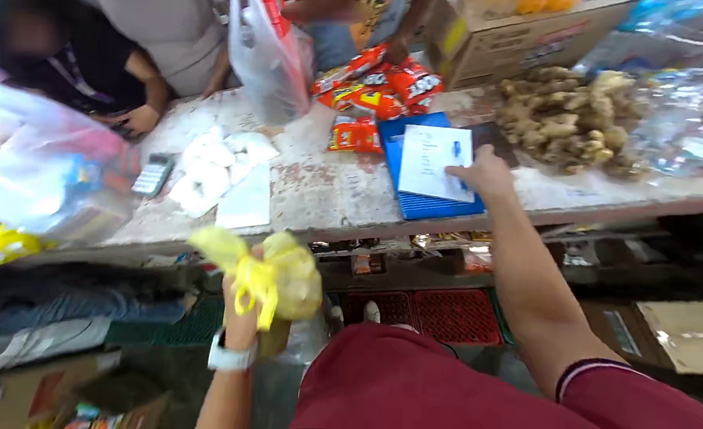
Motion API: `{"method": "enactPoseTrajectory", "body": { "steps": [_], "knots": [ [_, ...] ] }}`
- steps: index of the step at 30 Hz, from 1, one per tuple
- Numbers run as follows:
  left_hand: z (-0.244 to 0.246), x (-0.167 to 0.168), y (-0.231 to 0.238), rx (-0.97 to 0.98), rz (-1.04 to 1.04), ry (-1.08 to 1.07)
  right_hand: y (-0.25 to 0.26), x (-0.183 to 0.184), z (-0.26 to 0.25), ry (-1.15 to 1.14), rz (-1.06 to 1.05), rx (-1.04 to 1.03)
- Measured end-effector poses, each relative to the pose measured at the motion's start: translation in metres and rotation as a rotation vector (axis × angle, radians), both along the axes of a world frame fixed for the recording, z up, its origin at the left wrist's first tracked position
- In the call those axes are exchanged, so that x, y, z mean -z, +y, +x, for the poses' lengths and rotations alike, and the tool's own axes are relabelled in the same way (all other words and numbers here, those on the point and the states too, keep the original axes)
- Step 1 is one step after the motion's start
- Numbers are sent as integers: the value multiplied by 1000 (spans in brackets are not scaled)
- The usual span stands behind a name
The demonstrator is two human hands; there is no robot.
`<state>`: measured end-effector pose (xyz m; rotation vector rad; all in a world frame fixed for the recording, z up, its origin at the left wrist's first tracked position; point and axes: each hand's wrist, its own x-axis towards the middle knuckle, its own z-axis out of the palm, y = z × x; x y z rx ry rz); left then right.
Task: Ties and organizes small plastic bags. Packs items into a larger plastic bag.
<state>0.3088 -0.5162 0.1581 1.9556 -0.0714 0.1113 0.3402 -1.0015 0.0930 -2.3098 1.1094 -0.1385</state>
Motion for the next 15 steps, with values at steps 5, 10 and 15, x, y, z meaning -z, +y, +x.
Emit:
{"method": "enactPoseTrajectory", "body": {
  "steps": [5,10,15],
  "knots": [
    [87,-38,-45,152,124,16,94,-72,1,-416,-48,-326],
    [170,-31,-104,278,243,-13,213,-73,55,-481,121,-972],
    [212,0,-139,423,310,-15,227,-37,128,-382,-13,-781]
  ]
}}
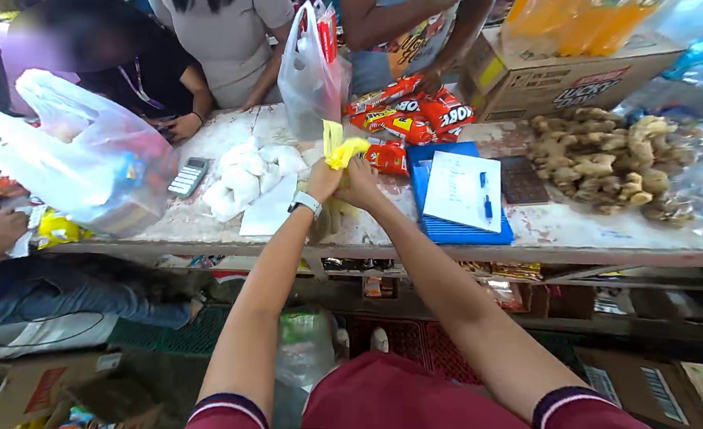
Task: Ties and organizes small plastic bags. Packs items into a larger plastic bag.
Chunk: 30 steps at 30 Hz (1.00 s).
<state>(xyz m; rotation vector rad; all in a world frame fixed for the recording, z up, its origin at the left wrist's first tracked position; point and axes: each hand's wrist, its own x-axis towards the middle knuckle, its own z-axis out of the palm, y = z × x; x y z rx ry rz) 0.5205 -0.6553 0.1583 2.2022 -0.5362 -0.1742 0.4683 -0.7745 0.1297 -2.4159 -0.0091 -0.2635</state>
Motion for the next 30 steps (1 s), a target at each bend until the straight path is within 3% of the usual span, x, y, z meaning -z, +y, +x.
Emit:
{"method": "enactPoseTrajectory", "body": {
  "steps": [4,8,11,13,15,18,21,23,24,27,30],
  "knots": [
    [15,12,-2,29,-57,27,-18,6,24,165,9,39],
    [34,12,13,-47,-340,52,-51,5,16,180,508,170],
    [52,13,8,-155,-538,94,-62,4,9,166,768,148],
    [62,18,3,-165,-548,97,-63,-3,16,117,941,171],
    [66,19,4,-159,-409,65,-64,-19,17,82,1036,222],
    [49,4,12,-185,-338,-84,-68,-48,10,41,1007,223],
    [-5,-7,12,-233,-321,-540,-77,-69,8,31,916,101],
    [-41,-3,-2,-134,-279,-773,-79,-88,6,70,857,28],
    [-53,-3,-14,-66,-247,-739,-76,-99,4,94,833,-2],
    [-53,-9,-49,76,-210,-319,-65,-122,-2,140,605,-101],
    [-52,-27,-53,126,-243,-168,-72,-129,-1,62,344,-42]
  ]
}}
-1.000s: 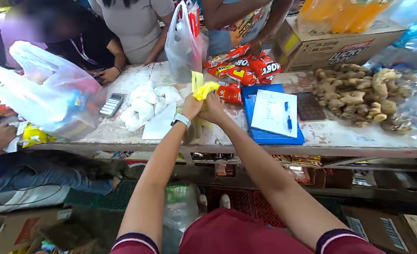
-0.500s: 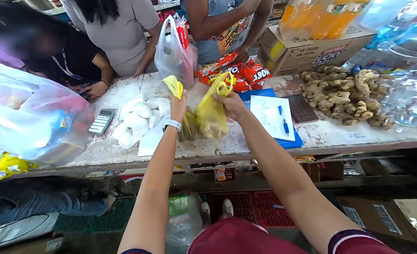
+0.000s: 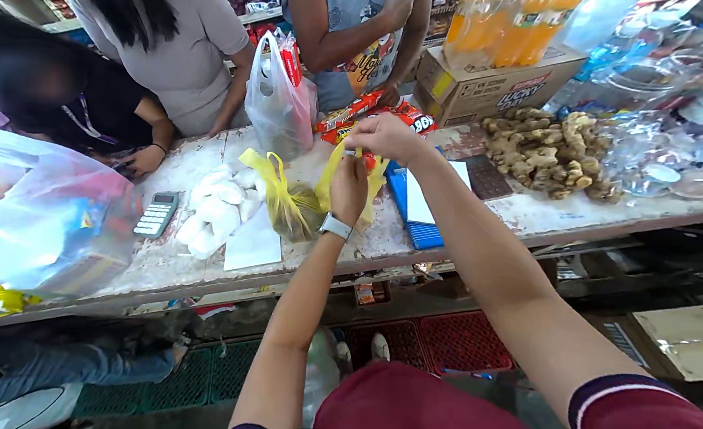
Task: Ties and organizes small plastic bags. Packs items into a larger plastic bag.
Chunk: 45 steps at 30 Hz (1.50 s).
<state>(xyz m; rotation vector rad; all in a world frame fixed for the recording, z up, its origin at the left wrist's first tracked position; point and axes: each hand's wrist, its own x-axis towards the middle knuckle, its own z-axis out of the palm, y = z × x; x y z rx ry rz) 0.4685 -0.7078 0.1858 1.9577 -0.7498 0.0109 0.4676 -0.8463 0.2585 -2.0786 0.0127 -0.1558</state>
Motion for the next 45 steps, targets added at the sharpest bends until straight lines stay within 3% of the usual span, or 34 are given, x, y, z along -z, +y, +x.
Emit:
{"method": "enactPoseTrajectory", "body": {
  "steps": [5,8,11,13,15,18,21,23,27,29,32,36,38,40,42,45],
  "knots": [
    [-5,-2,12,56,32,-108,-24,6,5,151,529,149],
    [-4,24,-19,-49,318,-128,-8,6,5,108,517,42],
    [-3,41,-26,46,251,-77,-8,2,7,76,556,61],
    [-10,24,-9,200,104,59,-21,1,7,67,702,140],
    [-14,-15,18,287,57,203,-36,0,3,47,796,155],
    [21,-55,42,238,35,185,-42,-5,-10,-33,787,59],
    [48,-89,45,146,360,-38,-35,-11,-15,-39,743,-28],
    [35,-90,32,155,629,-208,-27,-17,-15,2,629,-39],
    [5,-35,7,220,1052,-366,-27,-19,-18,62,559,-1],
    [12,-11,10,204,1215,-361,-37,-16,-22,54,605,38],
    [31,-18,25,293,1322,-85,-55,-12,-37,22,440,113],
    [64,-51,28,386,1107,344,-40,-16,-85,44,-28,144],
    [64,-60,21,260,760,634,-5,-12,-110,-16,-204,51],
    [57,-52,7,131,295,871,31,-2,-110,-79,-222,-73],
    [42,-37,1,145,-50,921,45,15,-92,-207,-112,-66],
    [20,-10,1,49,-200,831,30,37,-51,-328,13,109]
  ]
}}
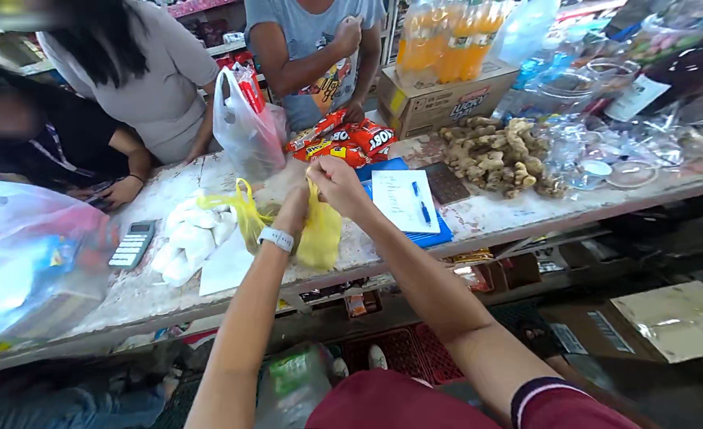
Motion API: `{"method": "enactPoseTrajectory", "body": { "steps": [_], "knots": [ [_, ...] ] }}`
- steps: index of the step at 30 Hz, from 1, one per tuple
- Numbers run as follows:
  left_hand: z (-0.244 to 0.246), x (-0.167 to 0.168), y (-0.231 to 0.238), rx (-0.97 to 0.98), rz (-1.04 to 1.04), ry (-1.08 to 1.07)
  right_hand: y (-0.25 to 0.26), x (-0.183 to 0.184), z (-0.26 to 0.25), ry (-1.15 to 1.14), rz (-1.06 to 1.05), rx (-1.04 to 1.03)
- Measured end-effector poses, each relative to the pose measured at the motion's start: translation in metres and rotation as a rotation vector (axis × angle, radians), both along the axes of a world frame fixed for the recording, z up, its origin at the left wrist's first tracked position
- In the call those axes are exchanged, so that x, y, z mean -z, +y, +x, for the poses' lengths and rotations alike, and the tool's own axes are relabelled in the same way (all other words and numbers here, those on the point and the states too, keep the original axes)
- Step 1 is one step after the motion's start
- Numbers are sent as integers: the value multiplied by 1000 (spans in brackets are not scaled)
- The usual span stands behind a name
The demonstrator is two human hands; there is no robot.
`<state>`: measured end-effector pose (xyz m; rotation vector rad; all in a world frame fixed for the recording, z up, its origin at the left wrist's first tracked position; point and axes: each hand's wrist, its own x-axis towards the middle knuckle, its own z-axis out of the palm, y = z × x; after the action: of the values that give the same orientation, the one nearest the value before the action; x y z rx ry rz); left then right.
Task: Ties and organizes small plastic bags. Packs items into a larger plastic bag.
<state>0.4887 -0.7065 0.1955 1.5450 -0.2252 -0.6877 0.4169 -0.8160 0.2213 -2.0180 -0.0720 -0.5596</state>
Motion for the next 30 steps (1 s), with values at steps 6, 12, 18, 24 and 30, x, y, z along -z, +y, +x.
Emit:
{"method": "enactPoseTrajectory", "body": {
  "steps": [6,12,18,24,30],
  "knots": [
    [9,8,25,246,413,-605,-24,77,53,181,170,-103],
    [-4,34,27,168,782,-1412,-22,80,71,420,340,-3],
    [1,19,44,192,522,-818,-72,94,80,374,-322,279],
    [-1,26,46,83,238,-252,-122,111,109,567,-571,221],
    [-5,29,46,43,102,-203,-181,86,141,341,-565,452]
  ]
}}
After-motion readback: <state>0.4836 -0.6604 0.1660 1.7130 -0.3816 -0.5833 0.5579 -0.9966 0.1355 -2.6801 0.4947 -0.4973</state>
